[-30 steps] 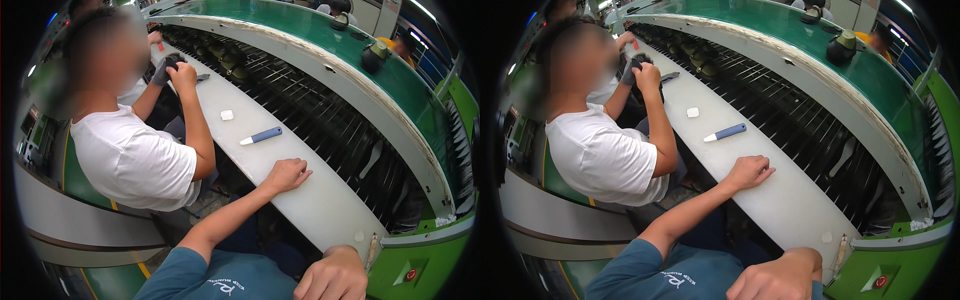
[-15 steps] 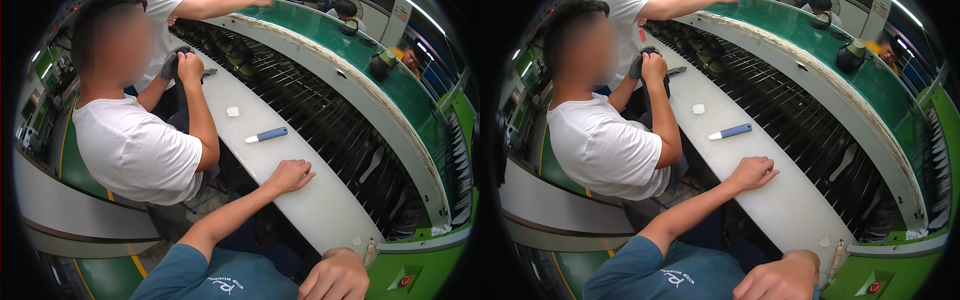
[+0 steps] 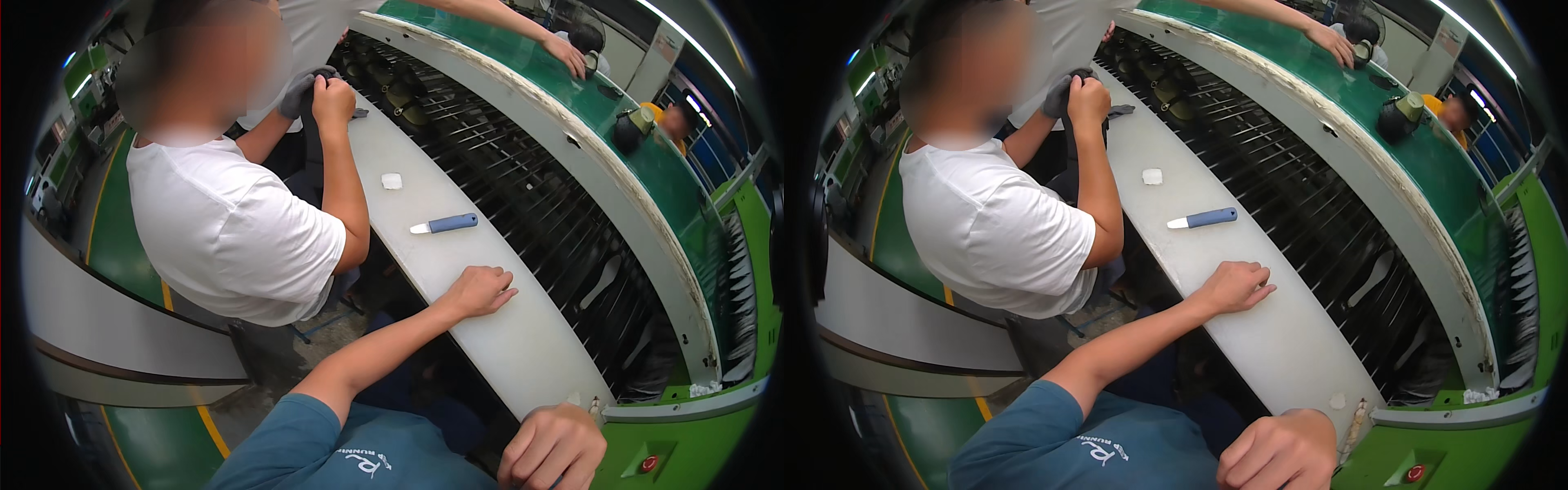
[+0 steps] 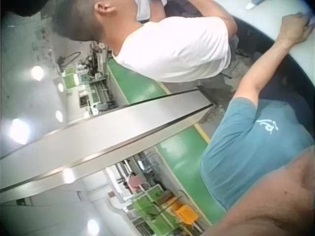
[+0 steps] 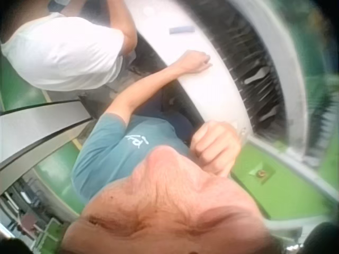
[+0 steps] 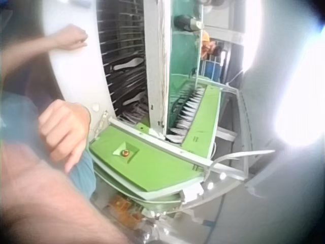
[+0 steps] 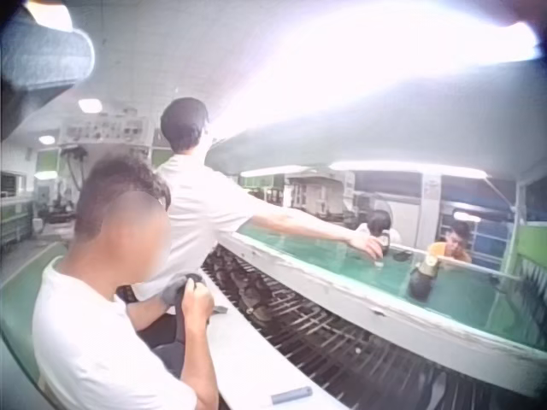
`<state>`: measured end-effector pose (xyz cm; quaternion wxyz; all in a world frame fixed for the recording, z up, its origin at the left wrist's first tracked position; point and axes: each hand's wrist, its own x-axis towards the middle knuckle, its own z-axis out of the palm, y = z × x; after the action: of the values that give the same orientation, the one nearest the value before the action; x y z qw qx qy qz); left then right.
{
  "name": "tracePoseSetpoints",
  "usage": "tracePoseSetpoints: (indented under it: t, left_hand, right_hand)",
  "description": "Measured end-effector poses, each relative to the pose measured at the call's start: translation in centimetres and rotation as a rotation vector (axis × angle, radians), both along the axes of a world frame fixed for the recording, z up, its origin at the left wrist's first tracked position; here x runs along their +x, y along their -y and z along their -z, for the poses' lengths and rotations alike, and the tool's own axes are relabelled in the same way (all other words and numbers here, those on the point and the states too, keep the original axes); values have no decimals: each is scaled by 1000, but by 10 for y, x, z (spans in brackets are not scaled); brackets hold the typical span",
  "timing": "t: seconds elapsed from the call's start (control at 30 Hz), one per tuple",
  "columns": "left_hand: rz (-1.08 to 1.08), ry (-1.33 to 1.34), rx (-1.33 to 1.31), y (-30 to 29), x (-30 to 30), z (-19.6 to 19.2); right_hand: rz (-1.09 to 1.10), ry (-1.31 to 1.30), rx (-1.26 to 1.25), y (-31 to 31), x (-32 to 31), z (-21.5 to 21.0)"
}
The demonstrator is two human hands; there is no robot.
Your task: The person assembles a black slip-on shoe by hand, fitting the upper onto the sole and pressing the edges to secure them. They repeatedly inspect the shoe, turning it over to check the fit, and use a small tool to adjust the seam at the heel. The person works at a station with a conveyor belt, handling the shoe one at a time.
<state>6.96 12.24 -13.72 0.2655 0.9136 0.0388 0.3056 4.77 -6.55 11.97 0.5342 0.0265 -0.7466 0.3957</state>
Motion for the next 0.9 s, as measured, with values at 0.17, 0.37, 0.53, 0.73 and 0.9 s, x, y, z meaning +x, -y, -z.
tracePoseSetpoints:
  t: [0.17,0.37,0.53,0.73,0.9]
  left_hand:
    - [-27,-44,-12,-5,-5,5]
    - [-16,-26,0,-3,-1,5]
    - [-14,-41,57,0,-7,0]
    - [8,-1,54,1,-7,3]
    - [40,19,19,9,-3,6]
  right_hand:
    - [-14,63,2,-14,1,4]
    - [381,160,4,0,19,17]
    - [1439,417,154,24,82,-12]
    - [2387,589,-207,96,273,-49]
    - [2573,1096,-873,152,352,-45]
